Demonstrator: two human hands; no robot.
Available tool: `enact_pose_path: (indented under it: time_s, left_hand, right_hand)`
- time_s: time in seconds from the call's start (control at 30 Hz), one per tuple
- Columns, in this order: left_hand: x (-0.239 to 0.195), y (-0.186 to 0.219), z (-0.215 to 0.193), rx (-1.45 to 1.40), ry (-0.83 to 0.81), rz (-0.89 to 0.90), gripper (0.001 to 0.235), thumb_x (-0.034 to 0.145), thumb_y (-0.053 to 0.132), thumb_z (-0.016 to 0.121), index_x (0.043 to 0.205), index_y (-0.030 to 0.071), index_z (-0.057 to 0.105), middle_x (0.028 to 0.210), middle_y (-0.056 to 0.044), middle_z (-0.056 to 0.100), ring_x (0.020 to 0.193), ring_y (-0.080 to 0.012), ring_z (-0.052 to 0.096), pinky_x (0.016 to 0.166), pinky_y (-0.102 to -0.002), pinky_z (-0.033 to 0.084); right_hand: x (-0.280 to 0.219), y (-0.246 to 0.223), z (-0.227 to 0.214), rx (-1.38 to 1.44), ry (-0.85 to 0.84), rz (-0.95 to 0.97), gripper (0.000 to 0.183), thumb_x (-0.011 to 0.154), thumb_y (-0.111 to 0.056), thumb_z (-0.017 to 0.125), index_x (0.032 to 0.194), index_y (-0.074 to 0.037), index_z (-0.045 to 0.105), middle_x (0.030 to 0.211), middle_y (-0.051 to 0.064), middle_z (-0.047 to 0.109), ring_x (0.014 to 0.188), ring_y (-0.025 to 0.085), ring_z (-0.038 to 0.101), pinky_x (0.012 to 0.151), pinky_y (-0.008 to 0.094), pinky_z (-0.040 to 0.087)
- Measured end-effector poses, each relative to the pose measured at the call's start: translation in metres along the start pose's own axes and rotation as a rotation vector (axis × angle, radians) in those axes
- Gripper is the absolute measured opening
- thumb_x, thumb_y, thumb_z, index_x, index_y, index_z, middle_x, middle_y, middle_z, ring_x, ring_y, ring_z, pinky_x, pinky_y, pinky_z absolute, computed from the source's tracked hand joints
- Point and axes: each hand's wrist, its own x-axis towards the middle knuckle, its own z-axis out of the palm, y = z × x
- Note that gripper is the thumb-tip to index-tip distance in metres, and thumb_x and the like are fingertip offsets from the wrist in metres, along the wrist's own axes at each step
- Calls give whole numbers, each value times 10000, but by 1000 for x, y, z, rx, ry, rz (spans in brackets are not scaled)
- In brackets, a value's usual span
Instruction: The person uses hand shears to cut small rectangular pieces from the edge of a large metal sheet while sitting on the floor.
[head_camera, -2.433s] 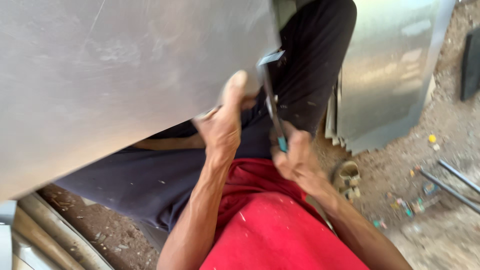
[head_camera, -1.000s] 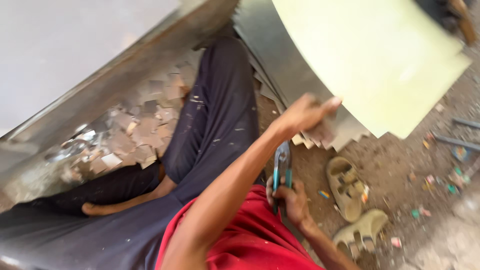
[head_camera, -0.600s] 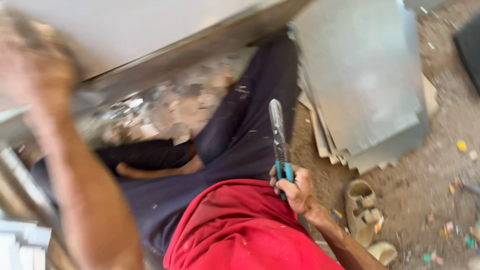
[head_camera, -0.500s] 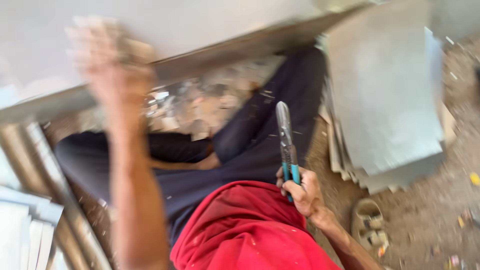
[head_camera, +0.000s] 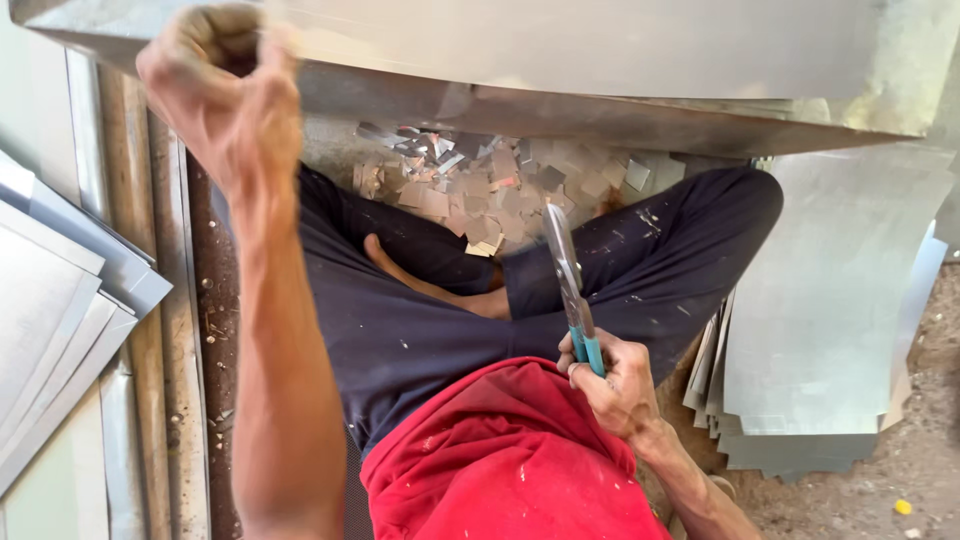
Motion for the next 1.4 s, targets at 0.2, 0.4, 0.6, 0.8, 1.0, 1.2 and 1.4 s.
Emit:
enact_pose_path:
  time_s: [0.2,0.4,0.6,0.8,1.0,1.2,1.4]
  left_hand:
    - [-118,41,15,-654,-207,-571,233,855,50,796,1063,43,691,809,-67,736,662,-86,678,580,-244,570]
    - [-152,8,34,-943,-241,-742,185,972,60,733,1110,-63,721,948,-87,765,821,-118,731,773,-240,596]
    - [-151,12,30,-904,-295,-799,173,982,84,722,1086,-54,724,927,-88,776,838,-120,751,755,-241,606]
    - [-149,15,28,-913,-280,-821,164,970,68,739,1071,-60,728,921,-98,780,823,-115,747,757,-250,634]
    - [-148,13,27,-898,-296,-842,169,974,72,738,1079,-61,732,923,-102,781,818,-112,744,746,-238,625]
    - [-142,15,26,-963,-300,-856,144,932,92,741,993,-34,709,881,-55,771,790,-94,746,733,-233,629]
    - [-109,-8,66,-569,-282,-484,428,1091,266,700,789,19,525,665,61,427,615,-37,378,566,-247,311]
  right_hand:
    - [9,-31,10,-31,-155,1,205,760,19,473,895,15,626,739,48,632,672,144,613,623,300,531]
    - [31,-70,8,-104,-467,219,582,652,-61,462,1225,-9,548,1091,99,621,1024,184,627,902,335,589]
    - [53,-81,36,-85,-465,326,647,640,-102,489,1279,-1,498,1102,138,582,979,243,605,858,378,577]
    - [66,-92,41,-231,-431,266,679,627,-118,505,1295,1,487,1073,141,604,976,246,615,862,363,569]
    - [66,-97,39,-315,-388,329,475,728,-90,467,1187,-20,572,880,113,608,737,194,529,672,319,483]
    - [69,-88,37,-463,-306,183,113,758,-83,542,830,-10,590,577,78,523,512,193,486,528,348,433]
    - [67,-79,34,-517,-294,86,136,774,-86,549,861,-15,626,620,81,563,523,183,540,547,356,450]
